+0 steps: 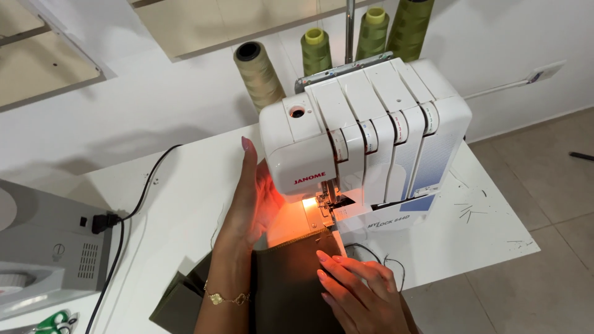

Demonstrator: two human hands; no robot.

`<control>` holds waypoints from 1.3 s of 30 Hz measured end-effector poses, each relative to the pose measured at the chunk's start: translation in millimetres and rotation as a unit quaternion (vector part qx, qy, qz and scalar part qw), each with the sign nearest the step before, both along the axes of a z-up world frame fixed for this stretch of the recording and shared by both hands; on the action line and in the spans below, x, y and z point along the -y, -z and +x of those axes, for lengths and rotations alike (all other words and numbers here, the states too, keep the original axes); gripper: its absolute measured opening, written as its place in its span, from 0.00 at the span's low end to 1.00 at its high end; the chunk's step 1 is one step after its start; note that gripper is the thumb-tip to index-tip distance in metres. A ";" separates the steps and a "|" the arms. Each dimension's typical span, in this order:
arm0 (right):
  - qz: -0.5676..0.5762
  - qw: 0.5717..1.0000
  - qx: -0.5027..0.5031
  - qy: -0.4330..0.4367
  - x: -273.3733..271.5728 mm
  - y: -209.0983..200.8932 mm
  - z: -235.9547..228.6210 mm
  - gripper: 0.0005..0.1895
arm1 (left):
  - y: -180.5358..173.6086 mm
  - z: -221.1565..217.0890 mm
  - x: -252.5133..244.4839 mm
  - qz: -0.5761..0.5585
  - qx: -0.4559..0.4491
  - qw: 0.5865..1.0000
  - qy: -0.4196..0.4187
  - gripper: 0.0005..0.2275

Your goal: Finishing the edges of a dark fabric piece using a Janome overlocking machine.

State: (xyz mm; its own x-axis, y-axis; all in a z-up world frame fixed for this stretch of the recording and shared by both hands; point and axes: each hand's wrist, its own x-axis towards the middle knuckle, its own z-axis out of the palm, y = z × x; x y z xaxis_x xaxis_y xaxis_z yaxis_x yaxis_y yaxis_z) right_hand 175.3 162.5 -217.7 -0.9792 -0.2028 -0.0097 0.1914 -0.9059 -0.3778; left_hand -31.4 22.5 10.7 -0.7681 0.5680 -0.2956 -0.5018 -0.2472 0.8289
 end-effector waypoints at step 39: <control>0.835 0.296 -0.311 0.345 12.4 -127.0 -22.9 0.18 | 85.0 100.8 57.9 -0.326 -0.655 0.681 -0.025 0.20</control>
State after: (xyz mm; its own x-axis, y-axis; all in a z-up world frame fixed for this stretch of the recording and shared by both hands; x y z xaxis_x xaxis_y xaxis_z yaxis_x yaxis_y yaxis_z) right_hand 152.4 150.1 -90.7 -0.6998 -0.1745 0.6927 -0.3989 0.8999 -0.1764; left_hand 69.4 -35.4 -74.2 -0.6283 0.6082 0.4851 0.7700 0.3977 0.4989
